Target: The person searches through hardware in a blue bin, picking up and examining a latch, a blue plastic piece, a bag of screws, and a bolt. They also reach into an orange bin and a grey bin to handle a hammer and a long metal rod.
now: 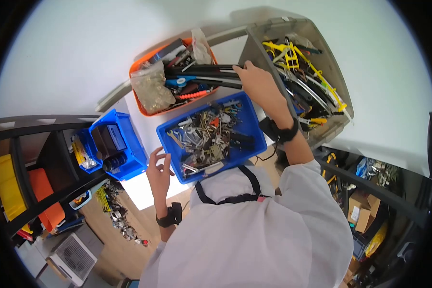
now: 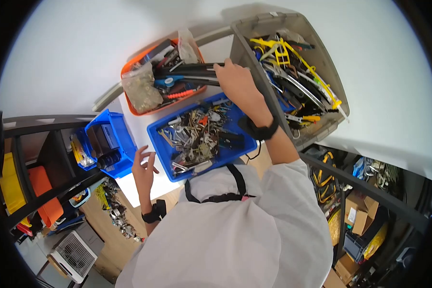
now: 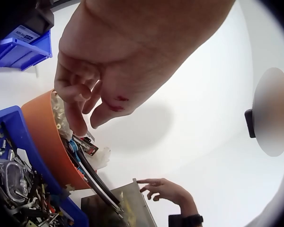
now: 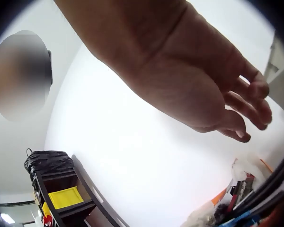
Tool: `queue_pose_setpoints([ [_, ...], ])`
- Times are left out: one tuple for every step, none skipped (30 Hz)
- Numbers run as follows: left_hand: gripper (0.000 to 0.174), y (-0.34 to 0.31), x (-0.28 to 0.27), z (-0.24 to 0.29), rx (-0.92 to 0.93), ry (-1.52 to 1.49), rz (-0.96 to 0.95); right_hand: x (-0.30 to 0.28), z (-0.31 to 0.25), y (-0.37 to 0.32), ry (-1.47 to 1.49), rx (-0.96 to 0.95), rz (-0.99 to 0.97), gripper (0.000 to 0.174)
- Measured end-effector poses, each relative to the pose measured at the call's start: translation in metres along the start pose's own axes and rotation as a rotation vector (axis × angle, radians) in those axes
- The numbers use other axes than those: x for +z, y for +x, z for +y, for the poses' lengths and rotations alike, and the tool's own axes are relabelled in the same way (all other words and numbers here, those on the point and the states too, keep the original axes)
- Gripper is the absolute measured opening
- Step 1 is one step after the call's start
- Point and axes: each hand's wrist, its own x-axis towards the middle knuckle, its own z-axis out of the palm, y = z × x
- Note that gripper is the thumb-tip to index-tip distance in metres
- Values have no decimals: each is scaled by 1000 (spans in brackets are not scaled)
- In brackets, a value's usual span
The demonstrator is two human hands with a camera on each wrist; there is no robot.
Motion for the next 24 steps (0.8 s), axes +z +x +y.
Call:
queue_pose_setpoints([
  [40, 1, 0, -1, 11, 5, 8, -2, 1, -17, 32, -25, 50, 20],
  [40, 1, -1, -1, 22, 12, 16, 3, 0, -34, 37, -15, 37, 20],
  [40, 0, 0, 0, 21, 11, 18, 14, 0, -50, 78, 35, -96, 21],
  [40, 0, 0, 0, 17, 14, 10, 29, 3, -63, 119, 83, -224, 23],
  [40, 1, 0, 1, 13, 19, 10, 56, 9, -74, 164, 117, -376, 23],
  [40, 0, 1, 2, 10, 31, 4, 91, 15, -88, 217, 156, -527, 23],
  [41, -1, 1, 4, 16, 41, -3, 122, 19, -96, 223, 163, -527, 23],
  [41, -2, 2, 3, 20, 46, -8, 151, 24, -102, 221, 193, -533, 23],
  [41, -3, 3, 2, 32, 47, -15, 175, 27, -107, 219, 223, -539, 24],
  [41, -3, 4, 3, 45, 47, -17, 194, 31, -108, 221, 226, -534, 24],
  [41, -5, 5, 4, 46, 51, -18, 209, 31, -111, 239, 257, -487, 23],
  [41, -8, 5, 6, 47, 60, -23, 224, 30, -115, 259, 287, -440, 23],
  [41, -9, 6, 8, 51, 66, -23, 236, 29, -116, 263, 284, -434, 23],
  [41, -12, 6, 8, 53, 69, -19, 245, 26, -118, 261, 285, -333, 23],
  [40, -14, 6, 8, 53, 52, -20, 253, 25, -120, 259, 286, -231, 24],
  [39, -16, 6, 7, 56, 34, -22, 258, 24, -120, 262, 285, -227, 24],
  [39, -17, 6, 7, 61, 37, -20, 262, 24, -120, 229, 276, -216, 24],
  [39, -18, 6, 7, 57, 35, -19, 266, 24, -119, 195, 266, -203, 24],
  [38, -21, 6, 7, 51, 32, -18, 270, 23, -119, 197, 266, -199, 24],
  [38, -22, 6, 7, 54, 33, -17, 274, 22, -120, 151, 264, -162, 18],
  [38, -23, 6, 8, 50, 29, -14, 278, 22, -119, 102, 261, -122, 16],
  [38, -24, 6, 8, 44, 25, -12, 279, 22, -119, 102, 260, -118, 16],
  [38, -25, 6, 8, 47, 24, -11, 280, 21, -120, 98, 248, -129, 16],
  [38, -25, 7, 8, 51, 26, -9, 281, 22, -120, 92, 235, -138, 17],
])
